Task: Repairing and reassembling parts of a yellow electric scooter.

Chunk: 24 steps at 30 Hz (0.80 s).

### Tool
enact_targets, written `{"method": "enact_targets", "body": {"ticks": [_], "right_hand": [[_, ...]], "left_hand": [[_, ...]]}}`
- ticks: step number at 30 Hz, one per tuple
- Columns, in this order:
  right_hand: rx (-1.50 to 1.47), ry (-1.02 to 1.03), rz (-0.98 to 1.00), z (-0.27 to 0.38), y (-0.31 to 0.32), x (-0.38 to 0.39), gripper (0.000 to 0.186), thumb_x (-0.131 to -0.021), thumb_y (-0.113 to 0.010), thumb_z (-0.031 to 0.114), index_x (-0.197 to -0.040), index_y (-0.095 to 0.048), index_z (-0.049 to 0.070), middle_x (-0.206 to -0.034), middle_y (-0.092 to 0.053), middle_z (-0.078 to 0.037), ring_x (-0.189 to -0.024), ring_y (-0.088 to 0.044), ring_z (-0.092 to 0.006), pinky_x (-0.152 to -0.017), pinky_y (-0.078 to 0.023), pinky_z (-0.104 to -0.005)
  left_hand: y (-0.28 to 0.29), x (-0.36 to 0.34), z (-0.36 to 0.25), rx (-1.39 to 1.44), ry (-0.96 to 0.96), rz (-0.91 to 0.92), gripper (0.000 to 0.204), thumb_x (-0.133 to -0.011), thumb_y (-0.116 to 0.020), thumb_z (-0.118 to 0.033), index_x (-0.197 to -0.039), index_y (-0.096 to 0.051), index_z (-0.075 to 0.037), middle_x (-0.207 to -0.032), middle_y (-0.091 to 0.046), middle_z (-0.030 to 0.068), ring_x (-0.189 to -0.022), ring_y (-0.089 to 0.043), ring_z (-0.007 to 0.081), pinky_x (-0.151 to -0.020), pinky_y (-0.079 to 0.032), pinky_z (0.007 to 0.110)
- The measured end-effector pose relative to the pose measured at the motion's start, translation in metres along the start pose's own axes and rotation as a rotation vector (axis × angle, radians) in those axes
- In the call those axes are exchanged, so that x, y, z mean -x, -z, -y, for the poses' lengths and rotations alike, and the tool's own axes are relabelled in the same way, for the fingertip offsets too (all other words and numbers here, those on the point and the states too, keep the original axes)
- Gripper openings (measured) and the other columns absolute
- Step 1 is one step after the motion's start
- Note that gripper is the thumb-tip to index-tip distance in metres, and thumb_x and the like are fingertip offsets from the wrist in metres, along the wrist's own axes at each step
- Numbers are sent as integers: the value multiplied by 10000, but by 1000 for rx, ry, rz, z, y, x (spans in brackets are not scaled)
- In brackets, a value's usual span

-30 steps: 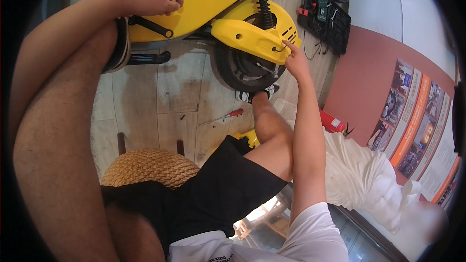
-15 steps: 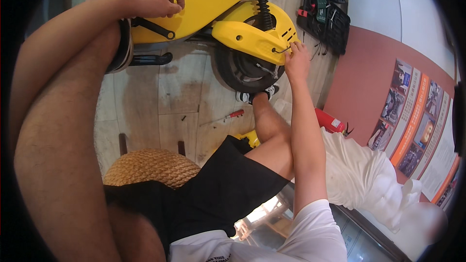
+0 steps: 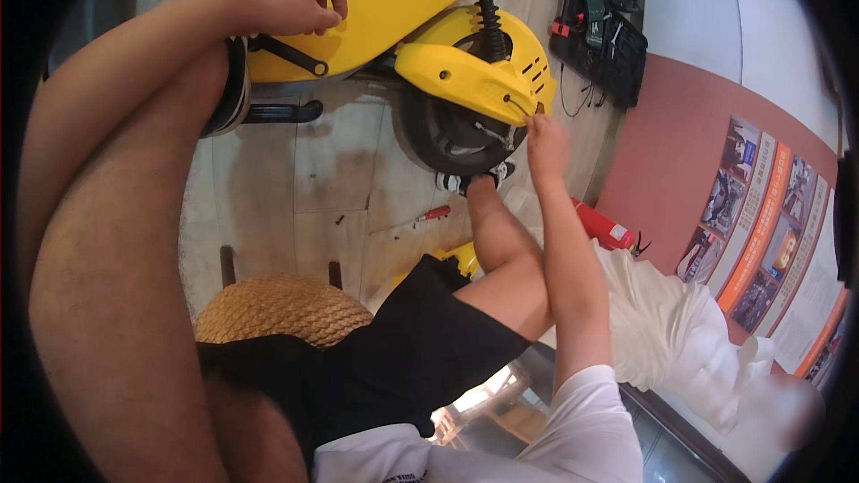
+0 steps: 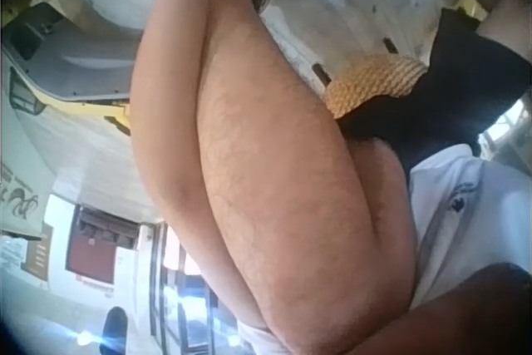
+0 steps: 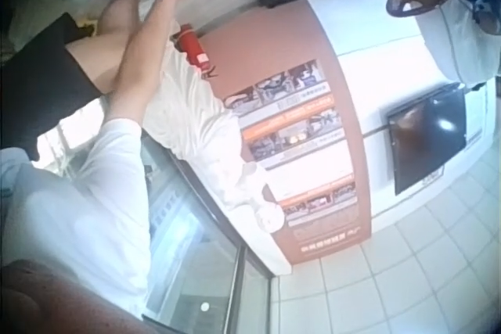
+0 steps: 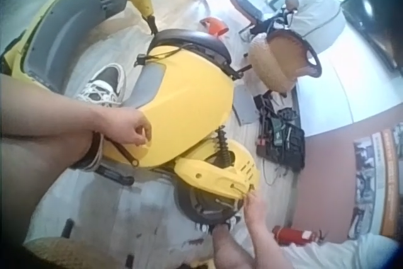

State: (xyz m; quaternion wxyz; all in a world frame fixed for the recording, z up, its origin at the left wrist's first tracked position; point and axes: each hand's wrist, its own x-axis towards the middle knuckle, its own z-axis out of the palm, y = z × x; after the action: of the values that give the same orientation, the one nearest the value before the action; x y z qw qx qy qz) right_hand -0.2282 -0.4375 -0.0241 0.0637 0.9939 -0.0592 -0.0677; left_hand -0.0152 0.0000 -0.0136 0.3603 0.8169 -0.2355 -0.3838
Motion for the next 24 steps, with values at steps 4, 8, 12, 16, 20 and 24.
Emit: {"method": "enact_targets", "body": {"ticks": [4, 8, 12, 16, 20, 24], "right_hand": [[-167, -42, -197, 15, -8, 15, 209, -914, -627, 211, -861, -663, 12, -852, -638, -204, -795, -614, -417, -700, -484, -481], [-123, -179, 2, 44, -15, 18, 226, -931, -619, 210, -876, -669, -4, -775, -638, -207, -790, -648, -383, -669, -502, -457], [-764, -570, 240, 92, -18, 11, 269, -965, -600, 203, -859, -667, -34, -752, -669, -114, -773, -712, -225, -614, -537, -373], [-1509, -843, 250, 131, -2, -11, 202, -976, -585, 161, -900, -656, -13, -843, -667, -67, -718, -659, -139, -608, -521, -269], [-1370, -621, 231, 129, 6, -17, 172, -980, -566, 116, -961, -662, -26, -877, -670, -64, -687, -619, -118, -618, -488, -221], [-1204, -453, 50, 108, -6, -35, 225, -957, -588, 149, -934, -687, -52, -774, -681, -76, -609, -639, -138, -556, -489, -267]], "left_hand": [[-6, -8, -7, -62, -23, -22, 227, -917, -579, -87, -1106, -649, 17, -857, -669, 91, -776, -645, 161, -751, -532, 299], [-3, -11, 4, -30, -28, 33, 214, -921, -583, -85, -1098, -647, 16, -842, -664, 81, -758, -640, 151, -735, -533, 292], [-6, -14, 7, 6, 1, 43, 209, -929, -584, -100, -1096, -642, 12, -837, -660, 72, -749, -636, 147, -726, -531, 291], [-7, -11, 6, -4, -30, 29, 247, -910, -590, -110, -1100, -650, 34, -841, -688, 106, -778, -672, 176, -744, -545, 298], [-6, -9, 5, -15, -45, 35, 252, -905, -589, -112, -1101, -651, 34, -862, -699, 113, -787, -678, 176, -746, -546, 297], [-4, -11, 5, -2, -62, 36, 249, -901, -588, -119, -1088, -658, 29, -867, -708, 119, -796, -686, 177, -748, -546, 298]]}}
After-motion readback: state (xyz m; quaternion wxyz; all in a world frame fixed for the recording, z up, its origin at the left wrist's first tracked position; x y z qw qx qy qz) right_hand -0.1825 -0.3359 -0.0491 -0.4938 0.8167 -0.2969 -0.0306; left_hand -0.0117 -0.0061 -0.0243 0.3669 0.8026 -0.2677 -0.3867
